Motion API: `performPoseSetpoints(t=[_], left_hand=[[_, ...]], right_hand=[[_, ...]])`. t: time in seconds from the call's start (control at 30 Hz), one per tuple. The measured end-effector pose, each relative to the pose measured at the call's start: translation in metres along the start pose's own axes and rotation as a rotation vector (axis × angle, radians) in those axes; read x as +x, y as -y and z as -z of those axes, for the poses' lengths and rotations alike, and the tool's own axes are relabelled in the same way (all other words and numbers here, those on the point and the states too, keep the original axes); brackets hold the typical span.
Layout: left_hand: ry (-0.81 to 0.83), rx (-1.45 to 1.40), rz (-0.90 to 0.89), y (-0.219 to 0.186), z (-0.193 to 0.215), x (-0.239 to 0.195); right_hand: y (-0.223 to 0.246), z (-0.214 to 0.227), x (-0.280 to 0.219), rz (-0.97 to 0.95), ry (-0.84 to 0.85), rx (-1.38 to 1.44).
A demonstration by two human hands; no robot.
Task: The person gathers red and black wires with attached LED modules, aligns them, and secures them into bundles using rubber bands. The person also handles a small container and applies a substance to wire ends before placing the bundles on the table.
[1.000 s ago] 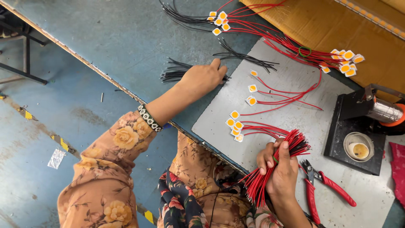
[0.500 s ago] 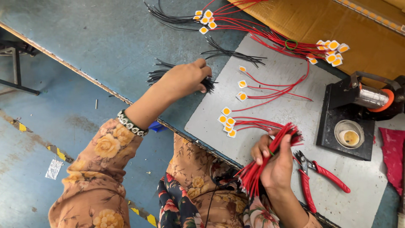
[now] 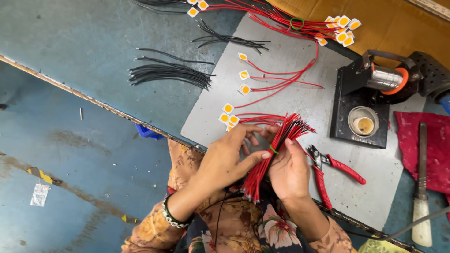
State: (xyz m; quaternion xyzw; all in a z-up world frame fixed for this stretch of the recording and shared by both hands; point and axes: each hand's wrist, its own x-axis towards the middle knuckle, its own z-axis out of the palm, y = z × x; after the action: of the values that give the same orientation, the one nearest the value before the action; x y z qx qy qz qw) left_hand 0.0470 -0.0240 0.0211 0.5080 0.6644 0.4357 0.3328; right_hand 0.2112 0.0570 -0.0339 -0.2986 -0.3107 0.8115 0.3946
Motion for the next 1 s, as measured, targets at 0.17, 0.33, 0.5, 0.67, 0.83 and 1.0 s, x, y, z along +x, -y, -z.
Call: performPoseSetpoints(t=[0.17, 0.33, 0.5, 0.67, 0.83, 1.0], left_hand=[[-0.070, 0.106, -0.166, -0.004, -0.019, -0.006], [-0.183, 0.038, -0.204, 0.005, -0.021, -0.012], [-0.082, -0.015, -0.034, 0.006, -0.016, -0.011], [-0.092, -0.124, -0.077, 0.006, -0.012, -0.006], [-0.010, -0.325, 0.029, 0.014, -0.002, 0.000], [0.002, -0.290, 0.034, 0.017, 0.000, 0.003]], right_hand=[[-0.005, -0.005, -0.008, -0.031, 0.087, 0.082], [0.002, -0.012, -0.017, 0.099, 0.151, -0.281], [0.022, -0.006, -0.014, 0.198, 0.110, -0.787], [0.019, -0.002, -0.008, 0.202, 0.081, -0.805], [0.013, 0.005, 0.001, 0.196, 0.053, -0.867], [0.003, 0.019, 0.003, 0.124, -0.048, -0.850]])
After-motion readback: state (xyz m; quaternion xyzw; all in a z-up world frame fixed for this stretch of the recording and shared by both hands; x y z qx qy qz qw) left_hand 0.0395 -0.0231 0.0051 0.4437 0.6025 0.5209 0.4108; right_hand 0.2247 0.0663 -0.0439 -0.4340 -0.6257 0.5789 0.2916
